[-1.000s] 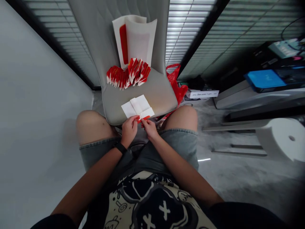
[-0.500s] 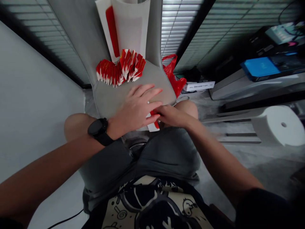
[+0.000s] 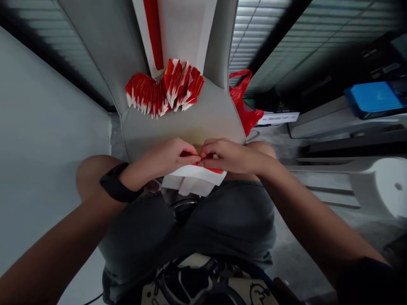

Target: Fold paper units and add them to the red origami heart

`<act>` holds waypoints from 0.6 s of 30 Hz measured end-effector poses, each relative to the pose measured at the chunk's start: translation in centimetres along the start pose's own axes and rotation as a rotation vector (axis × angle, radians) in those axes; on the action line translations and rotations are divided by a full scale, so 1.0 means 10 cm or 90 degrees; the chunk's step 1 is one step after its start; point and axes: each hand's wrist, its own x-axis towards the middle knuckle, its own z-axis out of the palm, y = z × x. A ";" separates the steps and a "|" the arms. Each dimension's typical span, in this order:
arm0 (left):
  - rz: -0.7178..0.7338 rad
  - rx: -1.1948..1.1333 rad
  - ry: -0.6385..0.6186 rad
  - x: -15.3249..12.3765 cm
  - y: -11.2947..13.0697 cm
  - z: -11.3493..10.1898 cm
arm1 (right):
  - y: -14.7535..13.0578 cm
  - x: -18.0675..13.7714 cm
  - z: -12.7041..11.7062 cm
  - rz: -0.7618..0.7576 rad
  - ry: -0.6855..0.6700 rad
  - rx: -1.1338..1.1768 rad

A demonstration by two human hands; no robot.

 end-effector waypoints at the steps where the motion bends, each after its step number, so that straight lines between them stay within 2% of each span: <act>1: 0.003 -0.008 -0.024 0.00 -0.04 -0.02 | 0.00 0.02 -0.02 -0.006 0.013 0.010; 4: 0.000 -0.010 -0.054 0.02 -0.14 -0.08 | 0.02 0.07 -0.11 -0.015 0.045 0.022; 8: -0.011 -0.051 -0.023 0.19 -0.25 -0.17 | 0.21 0.19 -0.26 0.020 0.052 0.048; 12: -0.009 -0.115 -0.006 0.41 -0.43 -0.18 | 0.47 0.40 -0.37 0.062 0.011 0.128; 18: -0.038 -0.124 0.089 0.56 -0.68 -0.12 | 0.78 0.78 -0.36 0.079 -0.047 0.217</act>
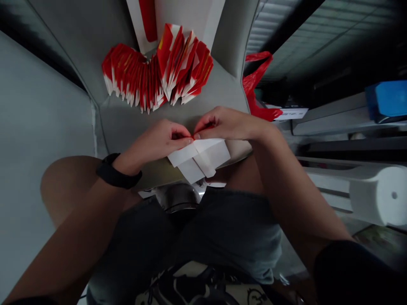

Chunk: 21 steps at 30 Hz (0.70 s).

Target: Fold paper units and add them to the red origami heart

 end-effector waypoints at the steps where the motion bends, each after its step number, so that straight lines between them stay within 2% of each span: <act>1: -0.005 0.002 0.013 0.00 -0.03 -0.01 | 0.04 0.06 0.01 -0.004 0.005 0.023; 5: -0.033 0.015 0.040 -0.01 -0.11 -0.08 | 0.15 0.23 0.12 -0.038 0.047 0.076; 10: -0.049 0.019 -0.035 -0.03 -0.14 -0.19 | 0.15 0.28 0.21 -0.041 0.034 0.053; 14: -0.070 0.003 -0.085 -0.04 -0.18 -0.26 | 0.11 0.23 0.22 -0.013 0.016 0.088; 21: -0.053 0.002 -0.057 -0.07 -0.21 -0.27 | 0.04 0.04 0.17 0.051 0.024 0.130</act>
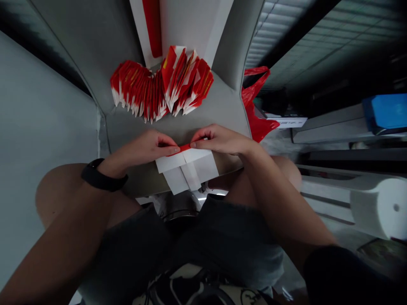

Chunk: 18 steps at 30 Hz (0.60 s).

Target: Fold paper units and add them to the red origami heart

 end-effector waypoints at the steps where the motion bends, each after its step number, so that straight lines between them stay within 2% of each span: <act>1: 0.007 0.004 0.002 -0.02 0.00 0.00 | 0.00 -0.02 0.00 0.008 0.013 0.011; 4: 0.006 0.008 -0.010 -0.10 0.02 -0.03 | 0.02 -0.07 0.04 0.033 0.053 0.045; 9: -0.042 -0.012 -0.017 -0.21 0.06 0.00 | 0.05 -0.11 0.09 0.046 0.071 0.070; 18: -0.053 -0.047 0.042 -0.20 0.03 0.04 | 0.02 -0.11 0.08 0.071 0.077 0.050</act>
